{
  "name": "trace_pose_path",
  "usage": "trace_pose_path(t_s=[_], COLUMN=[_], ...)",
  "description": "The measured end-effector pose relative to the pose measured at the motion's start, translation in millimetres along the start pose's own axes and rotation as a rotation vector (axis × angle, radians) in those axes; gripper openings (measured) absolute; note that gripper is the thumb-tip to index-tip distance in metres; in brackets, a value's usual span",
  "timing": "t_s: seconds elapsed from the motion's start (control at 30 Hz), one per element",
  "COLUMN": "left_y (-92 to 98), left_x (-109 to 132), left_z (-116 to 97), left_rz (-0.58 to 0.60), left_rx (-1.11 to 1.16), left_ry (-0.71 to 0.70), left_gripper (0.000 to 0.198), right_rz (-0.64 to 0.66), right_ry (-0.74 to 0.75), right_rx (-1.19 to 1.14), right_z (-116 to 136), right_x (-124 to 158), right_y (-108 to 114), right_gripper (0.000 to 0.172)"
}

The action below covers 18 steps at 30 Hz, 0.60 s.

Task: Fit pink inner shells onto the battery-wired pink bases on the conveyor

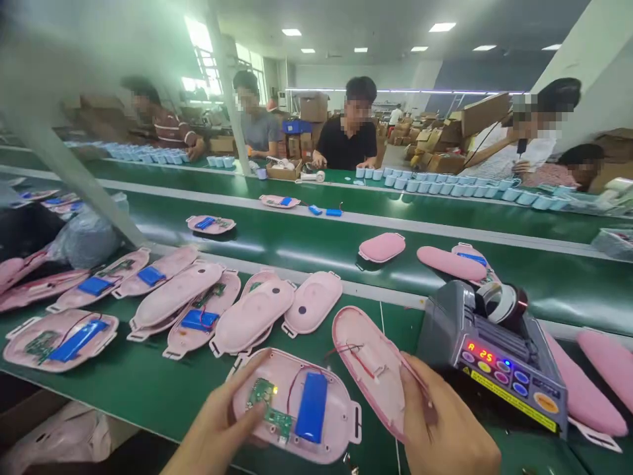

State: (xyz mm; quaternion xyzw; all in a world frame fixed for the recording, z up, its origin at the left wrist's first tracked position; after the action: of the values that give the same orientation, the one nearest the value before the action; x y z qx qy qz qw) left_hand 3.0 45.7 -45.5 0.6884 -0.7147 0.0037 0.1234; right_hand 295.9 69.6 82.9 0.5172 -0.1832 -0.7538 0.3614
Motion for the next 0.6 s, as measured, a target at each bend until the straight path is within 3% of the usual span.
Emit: trace_pose_path(t_s=[0.1,0.23,0.33,0.4,0.47,0.53,0.6], left_y=[-8.4,2.3,7.0,2.7,-8.3,-19.4,-20.8], left_x=[14,22,20,12,0,-8,-10], left_z=[4,-33,-56,-62,-59,-51,-48], left_rz=[-0.039,-0.136,-0.149,-0.098,0.027,0.174,0.246], left_rx=[-0.339,-0.722,-0.888,-0.971,-1.028,-1.03,-0.944], left_ry=[-0.192,-0.419,-0.51,-0.541,-0.549,-0.571,-0.639], left_gripper=[0.065,0.058,0.053,0.04,0.024,0.025,0.029], right_rz=[-0.009,0.068,0.153,0.215,0.283,0.292,0.22], right_ry=[0.027,0.068,0.048,0.042,0.077,0.095,0.073], right_rx=[-0.004,-0.004,0.18,0.317,0.341,0.27,0.155], right_z=[5,5,-2,-8,-9,-8,-8], right_x=[7,19,24,26,29,31,30], right_y=[-9,-29,-45,-52,-55,-48,-29], right_gripper=[0.041,0.047,0.051,0.055,0.06,0.061,0.054])
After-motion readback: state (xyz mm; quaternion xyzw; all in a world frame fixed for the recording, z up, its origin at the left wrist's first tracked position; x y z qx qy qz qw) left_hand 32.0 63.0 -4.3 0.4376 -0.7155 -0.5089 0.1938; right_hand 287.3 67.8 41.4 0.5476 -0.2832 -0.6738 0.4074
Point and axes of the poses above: each hand's wrist, its own x-axis away from the middle knuckle, its own y-axis out of the back of the hand, z = x × y, the point moved 10 cm from there along -x, towards the middle knuckle, and after that the axes turned 10 degrees about -y, right-handed, at the moved point
